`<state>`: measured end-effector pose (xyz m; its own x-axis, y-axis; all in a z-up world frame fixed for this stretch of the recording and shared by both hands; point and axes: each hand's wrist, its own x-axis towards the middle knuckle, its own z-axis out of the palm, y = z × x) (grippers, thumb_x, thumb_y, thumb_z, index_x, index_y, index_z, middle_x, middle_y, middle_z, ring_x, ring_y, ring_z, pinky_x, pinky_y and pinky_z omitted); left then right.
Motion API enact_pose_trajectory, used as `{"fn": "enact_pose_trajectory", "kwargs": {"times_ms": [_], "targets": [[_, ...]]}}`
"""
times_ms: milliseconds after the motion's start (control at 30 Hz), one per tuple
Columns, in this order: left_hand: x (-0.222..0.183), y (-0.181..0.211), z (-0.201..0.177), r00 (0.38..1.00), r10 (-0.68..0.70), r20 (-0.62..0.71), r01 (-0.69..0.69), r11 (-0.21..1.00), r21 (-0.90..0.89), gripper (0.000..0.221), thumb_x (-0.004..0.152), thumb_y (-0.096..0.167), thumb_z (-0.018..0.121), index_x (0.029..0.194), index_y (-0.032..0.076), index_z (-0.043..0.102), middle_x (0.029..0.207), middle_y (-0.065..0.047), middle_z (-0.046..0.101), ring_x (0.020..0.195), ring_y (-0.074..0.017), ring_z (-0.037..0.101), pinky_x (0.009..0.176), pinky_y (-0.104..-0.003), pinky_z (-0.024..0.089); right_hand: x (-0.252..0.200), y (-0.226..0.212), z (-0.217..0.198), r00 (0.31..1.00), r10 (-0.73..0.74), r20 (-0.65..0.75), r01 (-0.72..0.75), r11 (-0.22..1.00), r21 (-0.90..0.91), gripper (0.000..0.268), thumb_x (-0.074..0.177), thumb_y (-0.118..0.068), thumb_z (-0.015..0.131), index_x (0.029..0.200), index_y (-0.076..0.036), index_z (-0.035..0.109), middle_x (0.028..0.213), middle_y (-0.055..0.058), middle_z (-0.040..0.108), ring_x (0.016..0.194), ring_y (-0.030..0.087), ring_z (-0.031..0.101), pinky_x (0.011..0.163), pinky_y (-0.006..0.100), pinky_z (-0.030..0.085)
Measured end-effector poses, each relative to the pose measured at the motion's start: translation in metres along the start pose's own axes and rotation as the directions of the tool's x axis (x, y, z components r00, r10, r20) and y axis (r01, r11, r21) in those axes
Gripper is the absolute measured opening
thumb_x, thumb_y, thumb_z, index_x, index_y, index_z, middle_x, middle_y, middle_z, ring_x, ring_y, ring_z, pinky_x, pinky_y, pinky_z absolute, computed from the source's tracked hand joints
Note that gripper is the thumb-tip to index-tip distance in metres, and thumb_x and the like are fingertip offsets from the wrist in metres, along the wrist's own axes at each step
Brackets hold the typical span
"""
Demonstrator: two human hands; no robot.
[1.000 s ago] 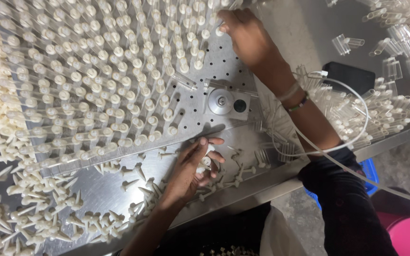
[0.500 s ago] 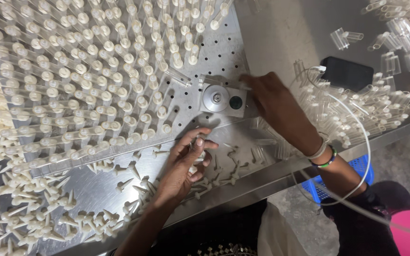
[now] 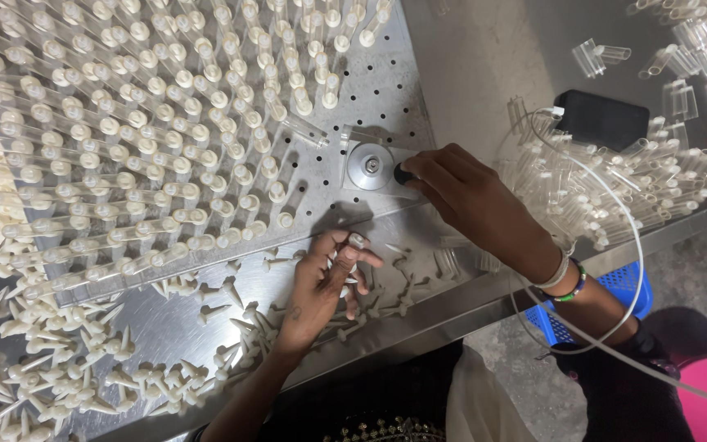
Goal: The person picks up a small white plastic component and places it into a larger transparent tube, repeating this process for several units on a metal workspace.
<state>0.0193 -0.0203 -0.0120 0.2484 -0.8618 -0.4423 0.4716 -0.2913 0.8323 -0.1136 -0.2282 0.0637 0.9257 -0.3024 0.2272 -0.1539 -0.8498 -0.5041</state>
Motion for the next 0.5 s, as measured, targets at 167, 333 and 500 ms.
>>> {"fn": "enact_pose_trajectory", "kwargs": {"times_ms": [167, 333, 500], "targets": [[-0.001, -0.008, -0.001, 0.993, 0.002, 0.117, 0.003, 0.999, -0.045, 0.050, 0.106, 0.046, 0.039, 0.112, -0.001, 0.057, 0.087, -0.011, 0.067, 0.073, -0.0144, 0.065, 0.043, -0.026, 0.053, -0.008, 0.004, 0.007, 0.989, 0.126, -0.081, -0.118, 0.988, 0.102, 0.021, 0.097, -0.002, 0.072, 0.117, -0.005, 0.066, 0.112, 0.009, 0.071, 0.093, 0.022, 0.075, 0.076, 0.033, 0.061], [-0.005, -0.012, -0.003, 0.992, 0.029, 0.124, -0.021, 0.997, -0.069, 0.051, 0.108, 0.046, 0.036, 0.112, -0.001, 0.056, 0.083, -0.011, 0.065, 0.071, -0.0145, 0.065, 0.045, -0.025, 0.052, -0.023, -0.018, 0.033, 0.991, 0.118, 0.059, -0.132, 0.871, 0.474, 0.025, 0.094, 0.003, 0.070, 0.117, -0.004, 0.064, 0.111, 0.008, 0.072, 0.094, 0.018, 0.077, 0.078, 0.028, 0.064], [-0.004, -0.010, -0.004, 0.995, 0.001, 0.099, 0.005, 0.998, -0.056, 0.040, 0.110, 0.034, 0.037, 0.110, -0.002, 0.056, 0.079, -0.012, 0.066, 0.067, -0.0155, 0.067, 0.042, -0.025, 0.051, -0.027, -0.030, 0.050, 0.999, 0.039, -0.008, -0.031, 0.887, 0.461, 0.026, 0.093, 0.011, 0.059, 0.115, -0.003, 0.062, 0.109, 0.011, 0.070, 0.089, 0.017, 0.074, 0.073, 0.026, 0.062]]}}
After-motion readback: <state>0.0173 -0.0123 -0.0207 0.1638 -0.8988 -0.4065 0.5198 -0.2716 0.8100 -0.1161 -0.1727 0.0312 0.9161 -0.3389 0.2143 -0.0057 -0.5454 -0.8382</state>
